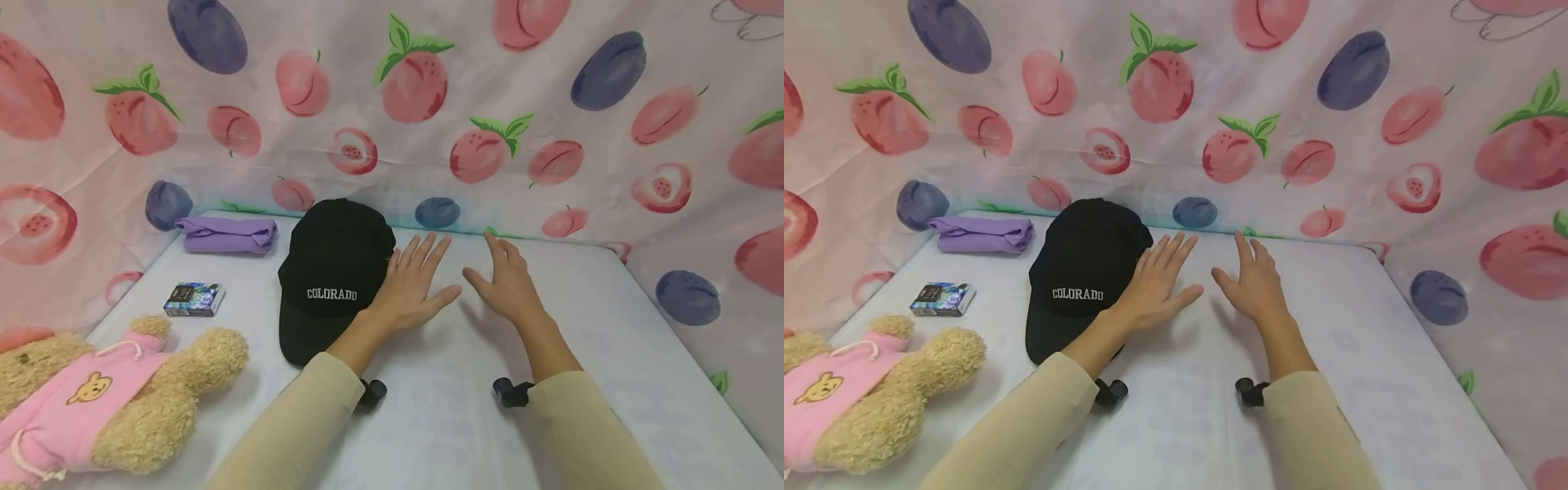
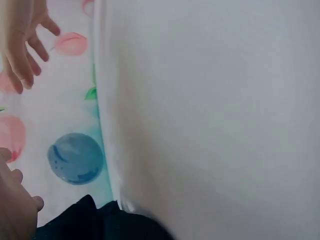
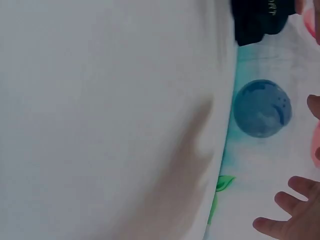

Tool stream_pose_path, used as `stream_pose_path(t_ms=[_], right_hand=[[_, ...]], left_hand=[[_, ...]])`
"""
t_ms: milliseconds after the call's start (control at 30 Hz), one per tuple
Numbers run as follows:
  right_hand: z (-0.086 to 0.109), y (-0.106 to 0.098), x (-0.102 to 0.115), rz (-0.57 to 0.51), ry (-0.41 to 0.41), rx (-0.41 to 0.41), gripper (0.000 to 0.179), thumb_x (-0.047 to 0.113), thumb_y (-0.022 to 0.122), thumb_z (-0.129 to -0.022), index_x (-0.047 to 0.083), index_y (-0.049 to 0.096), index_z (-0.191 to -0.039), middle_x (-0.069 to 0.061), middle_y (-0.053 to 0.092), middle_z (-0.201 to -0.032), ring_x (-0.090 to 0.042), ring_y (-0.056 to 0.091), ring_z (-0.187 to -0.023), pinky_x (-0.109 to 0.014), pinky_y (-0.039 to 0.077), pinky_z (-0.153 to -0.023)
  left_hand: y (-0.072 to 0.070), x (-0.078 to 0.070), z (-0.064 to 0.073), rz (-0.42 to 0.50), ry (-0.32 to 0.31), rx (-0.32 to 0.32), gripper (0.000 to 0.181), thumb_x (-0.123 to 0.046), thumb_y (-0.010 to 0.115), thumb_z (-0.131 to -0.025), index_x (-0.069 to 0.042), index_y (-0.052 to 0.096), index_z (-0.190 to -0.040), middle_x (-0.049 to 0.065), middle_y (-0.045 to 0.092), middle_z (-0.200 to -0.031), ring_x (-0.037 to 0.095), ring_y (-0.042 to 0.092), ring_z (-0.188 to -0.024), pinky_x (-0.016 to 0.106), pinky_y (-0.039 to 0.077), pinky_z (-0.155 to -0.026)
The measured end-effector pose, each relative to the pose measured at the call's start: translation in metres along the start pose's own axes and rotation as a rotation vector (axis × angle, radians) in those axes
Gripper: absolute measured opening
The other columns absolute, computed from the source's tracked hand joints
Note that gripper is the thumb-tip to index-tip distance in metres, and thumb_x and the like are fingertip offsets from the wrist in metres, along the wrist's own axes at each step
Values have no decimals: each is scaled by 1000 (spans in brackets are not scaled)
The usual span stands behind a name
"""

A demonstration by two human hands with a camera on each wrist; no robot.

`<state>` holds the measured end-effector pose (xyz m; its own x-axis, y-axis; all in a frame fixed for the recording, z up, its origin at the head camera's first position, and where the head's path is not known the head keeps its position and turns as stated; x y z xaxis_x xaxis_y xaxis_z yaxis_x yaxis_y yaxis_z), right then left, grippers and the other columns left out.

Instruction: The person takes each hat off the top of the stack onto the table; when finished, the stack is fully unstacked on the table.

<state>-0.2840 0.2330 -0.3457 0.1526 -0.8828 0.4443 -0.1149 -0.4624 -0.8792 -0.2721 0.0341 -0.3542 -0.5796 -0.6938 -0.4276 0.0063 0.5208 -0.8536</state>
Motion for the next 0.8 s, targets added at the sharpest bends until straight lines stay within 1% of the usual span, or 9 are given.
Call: stream_pose_path(t_ms=[133,267,300,367,467,533,600,800], right_hand=[[1,-3,5,-95,6,-1,87,44,59,-101,15,12,-168,-30,18,-167,-52,21,-154,-72,25,-118],[5,-3,8,-144,27,-2,86,45,59,-101,17,12,-168,-27,19,-167,-49,21,-155,-70,25,-120],[6,-4,8,-154,29,-6,86,45,59,-101,17,12,-168,-27,19,-168,-48,22,-155,-70,25,-120],[8,-4,11,-174,30,-14,85,46,58,-102,16,13,-168,-26,19,-168,-47,23,-155,-69,24,-121],[9,-4,15,-206,20,-25,84,45,58,-102,14,15,-167,-25,20,-168,-46,24,-155,-67,23,-122],[11,-4,20,-224,11,-31,83,44,58,-102,13,17,-167,-25,22,-168,-45,24,-155,-66,23,-123],[12,-3,23,-238,7,-38,81,43,58,-102,12,20,-166,-24,23,-168,-44,25,-155,-65,24,-123],[17,-1,30,-274,9,-42,78,43,57,-103,12,22,-166,-23,25,-167,-44,35,-149,-66,33,-117]], left_hand=[[-7,-4,2,20,8,-16,82,-64,40,-102,-33,3,-168,2,6,-176,28,1,-163,62,3,-128],[-12,-7,4,60,23,-30,82,-64,38,-101,-31,4,-168,3,8,-176,30,3,-162,63,6,-127],[-12,-7,5,76,25,-32,82,-66,36,-101,-31,5,-168,3,8,-176,30,3,-162,63,6,-127],[-13,-8,8,113,30,-40,84,-73,28,-99,-29,6,-168,4,9,-175,31,4,-162,64,7,-127],[-12,-8,12,175,36,-57,94,-85,14,-94,-27,9,-168,4,11,-175,32,5,-162,66,8,-126],[-12,-9,14,212,34,-67,100,-90,8,-89,-27,9,-168,3,12,-175,32,5,-162,66,8,-126],[-13,-10,16,246,33,-84,102,-90,7,-89,-27,10,-168,3,12,-175,32,5,-162,65,8,-126],[-18,-14,20,317,42,-129,99,-87,10,-92,-22,14,-168,2,16,-174,34,8,-161,64,8,-127]])
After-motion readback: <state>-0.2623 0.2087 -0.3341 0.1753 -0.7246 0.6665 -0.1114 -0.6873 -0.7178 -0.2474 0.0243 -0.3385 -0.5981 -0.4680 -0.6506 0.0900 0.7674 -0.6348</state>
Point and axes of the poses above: each hand's wrist, its own z-axis away from the middle knuckle, its own y-axis out of the palm, x = y × z, the point moved 4 cm from there along -z, towards the middle knuckle
